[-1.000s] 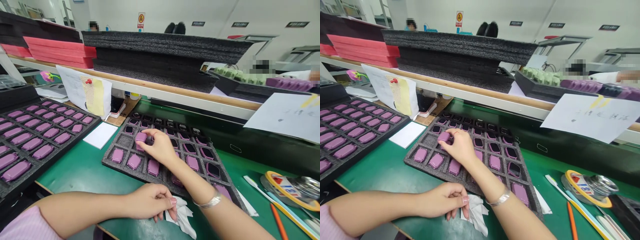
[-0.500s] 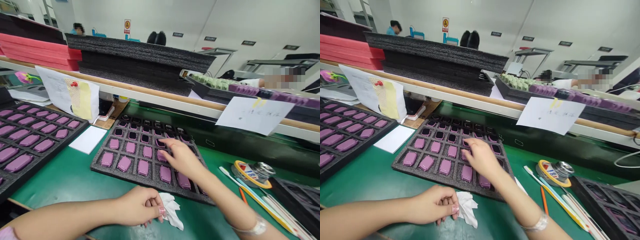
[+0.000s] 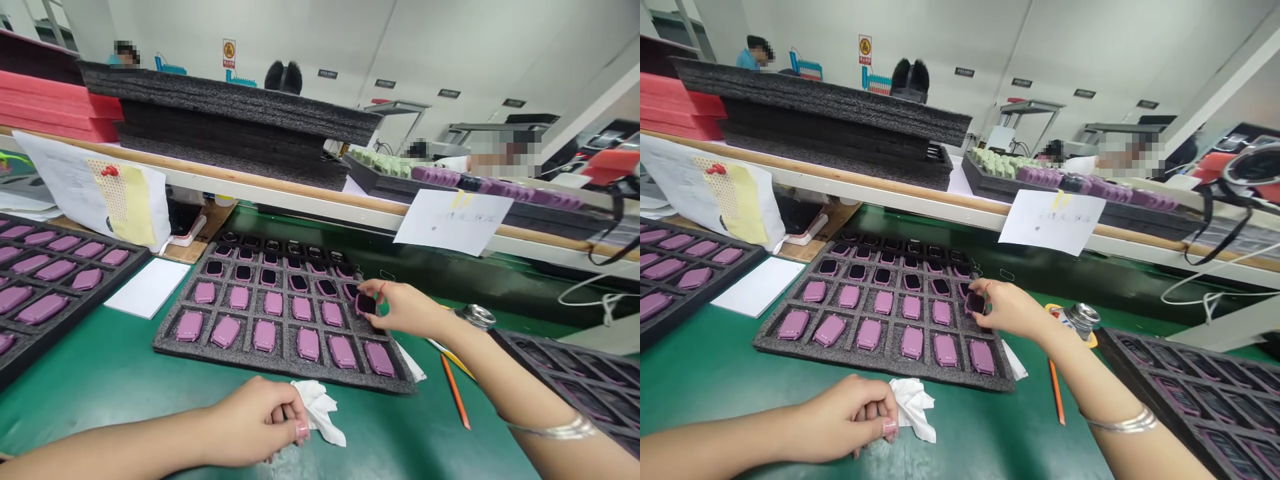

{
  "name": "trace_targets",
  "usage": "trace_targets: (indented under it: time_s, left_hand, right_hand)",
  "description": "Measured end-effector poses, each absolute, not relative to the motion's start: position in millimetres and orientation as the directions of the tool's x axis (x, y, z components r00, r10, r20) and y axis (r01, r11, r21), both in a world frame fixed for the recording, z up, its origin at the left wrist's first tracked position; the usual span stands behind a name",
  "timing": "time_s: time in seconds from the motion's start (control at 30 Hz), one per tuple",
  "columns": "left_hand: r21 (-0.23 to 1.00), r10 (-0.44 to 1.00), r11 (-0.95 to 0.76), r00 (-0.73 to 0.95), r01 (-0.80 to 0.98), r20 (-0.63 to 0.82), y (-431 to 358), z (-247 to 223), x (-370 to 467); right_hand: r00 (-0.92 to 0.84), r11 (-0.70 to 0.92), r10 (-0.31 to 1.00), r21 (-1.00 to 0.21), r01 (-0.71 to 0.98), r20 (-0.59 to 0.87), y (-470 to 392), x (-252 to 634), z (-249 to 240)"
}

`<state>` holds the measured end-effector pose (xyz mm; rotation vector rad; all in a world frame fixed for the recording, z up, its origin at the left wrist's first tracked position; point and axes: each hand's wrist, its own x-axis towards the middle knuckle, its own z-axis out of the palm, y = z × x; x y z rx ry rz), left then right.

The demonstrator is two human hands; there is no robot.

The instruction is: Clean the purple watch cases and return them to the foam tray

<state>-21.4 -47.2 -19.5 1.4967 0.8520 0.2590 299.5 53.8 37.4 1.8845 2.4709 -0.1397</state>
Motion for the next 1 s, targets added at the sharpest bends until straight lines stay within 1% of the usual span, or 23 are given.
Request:
trace_targets:
  time_s: [0.1,0.2,0.3,0.37,0.57,0.67,0.8,0.9,1.0]
  left_hand:
    - [0.927,0.630,0.120,0.694,0.355,-0.348,-46.9,-20.2,-21.4]
    - [0.922,0.626,0.126,0.692,0.366,-0.360,-46.0,-20.7,-21.2]
    - [0.919,0.618,0.088,0.702,0.385,-0.354,-44.9,-20.5,-21.5]
    - [0.913,0.609,0.054,0.711,0.405,-0.352,-44.2,-19.8,-22.0]
    - [0.913,0.609,0.015,0.721,0.408,-0.332,-43.1,-18.6,-22.6]
    - [0.911,0.607,0.020,0.719,0.412,-0.339,-43.0,-19.9,-22.4]
    - [0.916,0.607,0.036,0.719,0.400,-0.338,-43.8,-23.7,-23.5]
    - [0.922,0.610,0.033,0.723,0.386,-0.325,-44.7,-24.9,-24.4]
    - [0.920,0.614,0.034,0.719,0.390,-0.327,-45.4,-22.9,-24.5]
  right_hand:
    - [-0.255,0.253,0.962,-0.028,0.967,-0.103,74.9,297.6,44.8]
    - [-0.254,0.253,0.950,-0.029,0.967,-0.182,93.6,291.6,44.4]
    - [-0.251,0.249,0.935,-0.040,0.968,-0.252,104.0,285.6,41.4]
    - [-0.240,0.240,0.932,-0.032,0.970,-0.273,106.1,282.9,41.5]
    - [-0.214,0.229,0.946,0.036,0.973,-0.244,104.9,272.5,56.9]
    - [-0.270,0.283,0.934,0.026,0.959,-0.232,106.9,260.1,63.0]
    - [-0.338,0.352,0.898,0.000,0.936,-0.284,114.0,239.2,56.9]
    - [-0.346,0.366,0.883,0.004,0.931,-0.316,119.4,228.5,50.2]
    - [-0.348,0.374,0.887,0.030,0.927,-0.304,121.8,223.2,52.5]
